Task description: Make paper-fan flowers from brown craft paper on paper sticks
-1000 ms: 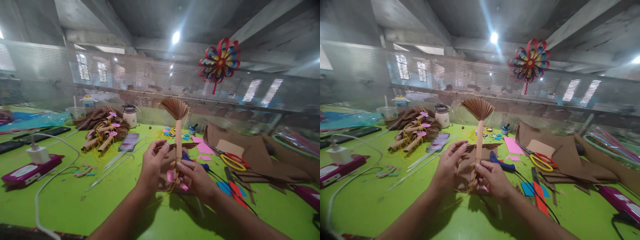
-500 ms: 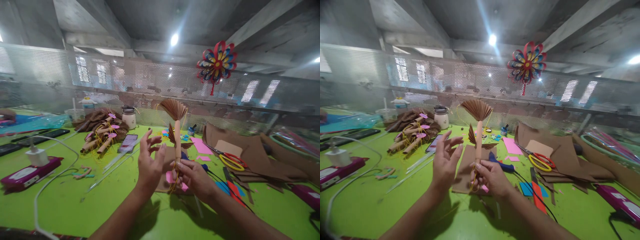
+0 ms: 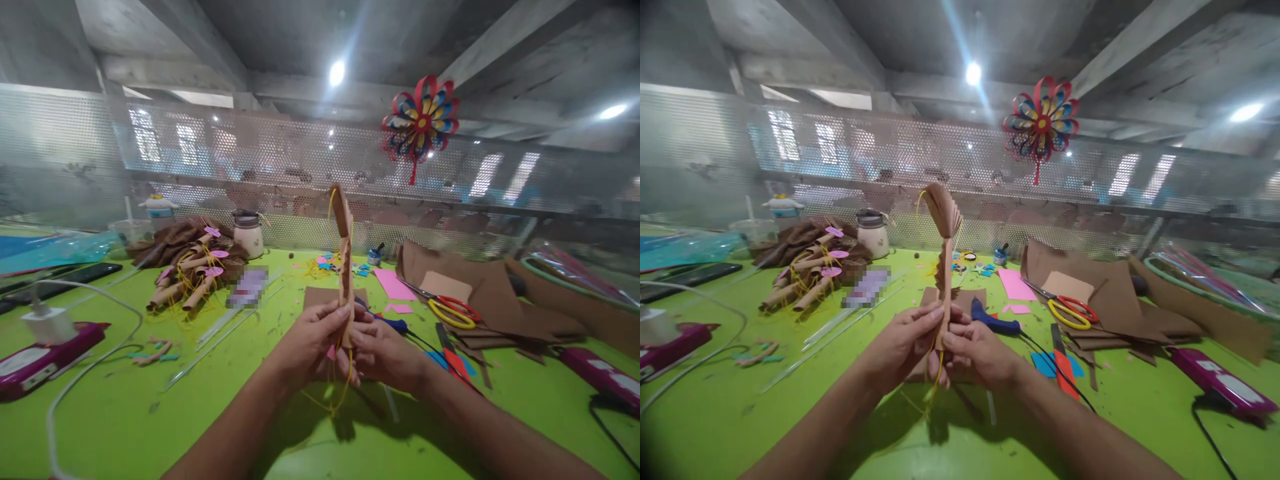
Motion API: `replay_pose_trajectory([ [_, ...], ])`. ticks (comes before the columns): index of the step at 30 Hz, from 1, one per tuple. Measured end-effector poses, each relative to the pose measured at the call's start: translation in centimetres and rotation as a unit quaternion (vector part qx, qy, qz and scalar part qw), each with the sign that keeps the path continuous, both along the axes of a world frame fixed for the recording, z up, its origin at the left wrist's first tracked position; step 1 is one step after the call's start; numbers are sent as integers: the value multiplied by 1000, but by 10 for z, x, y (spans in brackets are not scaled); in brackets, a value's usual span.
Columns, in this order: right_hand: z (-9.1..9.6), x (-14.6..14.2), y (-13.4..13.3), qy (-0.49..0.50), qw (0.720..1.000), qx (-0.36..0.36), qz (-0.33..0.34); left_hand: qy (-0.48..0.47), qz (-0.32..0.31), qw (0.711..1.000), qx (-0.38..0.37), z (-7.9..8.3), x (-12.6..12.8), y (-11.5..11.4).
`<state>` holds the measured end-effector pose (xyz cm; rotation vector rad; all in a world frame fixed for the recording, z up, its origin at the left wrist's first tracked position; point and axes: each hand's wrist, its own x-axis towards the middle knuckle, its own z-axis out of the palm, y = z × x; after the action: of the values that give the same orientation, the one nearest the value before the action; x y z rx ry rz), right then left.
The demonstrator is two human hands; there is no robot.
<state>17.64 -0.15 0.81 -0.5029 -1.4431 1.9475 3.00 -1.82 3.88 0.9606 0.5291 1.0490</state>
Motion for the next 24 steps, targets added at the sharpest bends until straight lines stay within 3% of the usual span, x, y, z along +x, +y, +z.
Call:
replay_pose_trajectory([
  [3, 8, 4, 5, -39, 998, 49, -22, -20, 22, 999, -19, 3, -4, 6],
  [5, 21, 15, 13, -99, 985, 110, -90, -44, 107, 993, -5, 6, -9, 12],
  [8, 43, 43, 34, -173, 935, 198, -240, -49, 190, 980, 0, 9, -17, 20],
  [9, 48, 54, 42, -208, 916, 216, -266, -49, 199, 979, -3, 9, -19, 22],
  [11, 51, 73, 56, -321, 870, 272, -255, -49, 201, 978, -5, 8, -19, 24],
  [15, 24, 89, 70, -581, 692, 401, -154, -42, 192, 980, -13, 1, -14, 23],
  [17, 4, 86, 70, -634, 630, 427, -136, -36, 187, 982, -14, -3, -11, 22],
  [19, -13, 81, 70, -649, 589, 454, -160, -27, 181, 983, -10, -5, -8, 21],
  [21, -23, 76, 70, -644, 566, 477, -192, -12, 175, 984, -8, -7, -6, 21],
  [24, -30, 71, 74, -622, 573, 500, -185, 1, 163, 987, -9, -10, -5, 20],
])
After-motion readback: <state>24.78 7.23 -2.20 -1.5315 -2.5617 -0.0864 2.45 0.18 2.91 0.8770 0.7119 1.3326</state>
